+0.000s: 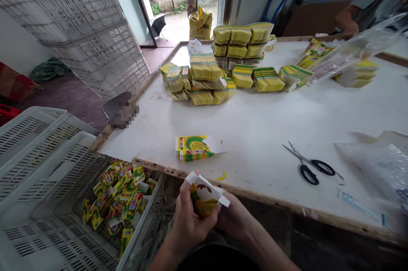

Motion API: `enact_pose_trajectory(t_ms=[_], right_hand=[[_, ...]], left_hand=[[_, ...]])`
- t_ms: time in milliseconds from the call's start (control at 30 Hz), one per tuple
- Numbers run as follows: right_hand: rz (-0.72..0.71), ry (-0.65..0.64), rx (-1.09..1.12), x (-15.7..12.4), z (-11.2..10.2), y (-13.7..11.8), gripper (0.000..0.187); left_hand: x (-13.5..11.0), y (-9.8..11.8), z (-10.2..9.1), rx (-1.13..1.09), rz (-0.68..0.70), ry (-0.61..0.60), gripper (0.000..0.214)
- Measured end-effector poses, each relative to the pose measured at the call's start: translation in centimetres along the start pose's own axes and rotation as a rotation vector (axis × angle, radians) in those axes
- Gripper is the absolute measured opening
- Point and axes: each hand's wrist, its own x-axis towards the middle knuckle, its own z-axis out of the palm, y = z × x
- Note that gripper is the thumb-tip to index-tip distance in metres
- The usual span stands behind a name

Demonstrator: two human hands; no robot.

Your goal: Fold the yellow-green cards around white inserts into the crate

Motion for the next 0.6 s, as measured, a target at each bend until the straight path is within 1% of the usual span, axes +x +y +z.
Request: enact_pose_trajectory(t_ms=[33, 67, 167, 200, 267, 333, 467, 533, 600], right_hand=[[-0.006, -0.017, 0.027, 0.0, -0.1, 0.6, 0.049], [-0.055, -0.017, 0.025, -0.1, -0.2, 1.0, 0.053], [-0.292, -0.011, -0.136, -0.7, -0.8, 0.8, 0.061], [-0.362, -0.005, -0.207, -0.9, -1.0, 0.4, 0.061], [-0.444, 0.020, -0.336, -1.4, -1.0, -0.6, 0.054], [-0.460, 0.041, -0.428, -1.7, -0.6, -1.6, 0.046], [-0.393, 0.080, -0.563, -1.4, 0.2, -2.6, 0.034], [-0.375, 0.097, -0.614, -1.1, 0.2, -2.7, 0.034], [-0.383, 0.077, -0.671, -1.0, -0.1, -2.6, 0.038]], left_hand=[[0.1, 0.1, 0.0, -0.013, 0.002, 0.008, 0.085], [0.3, 0.2, -0.1, -0.025, 0.009, 0.012, 0.087], [0.8, 0.5, -0.4, -0.021, 0.028, 0.009, 0.084], [0.9, 0.5, -0.4, -0.006, 0.047, -0.001, 0.080], [1.1, 0.6, -0.4, 0.027, 0.107, -0.026, 0.068], [1.2, 0.6, -0.2, 0.072, 0.166, -0.034, 0.058], [1.2, 0.9, 0.0, 0.249, 0.221, -0.032, 0.044], [1.3, 1.0, -0.1, 0.325, 0.214, -0.043, 0.040], [1.5, 1.1, -0.2, 0.353, 0.188, -0.054, 0.039]])
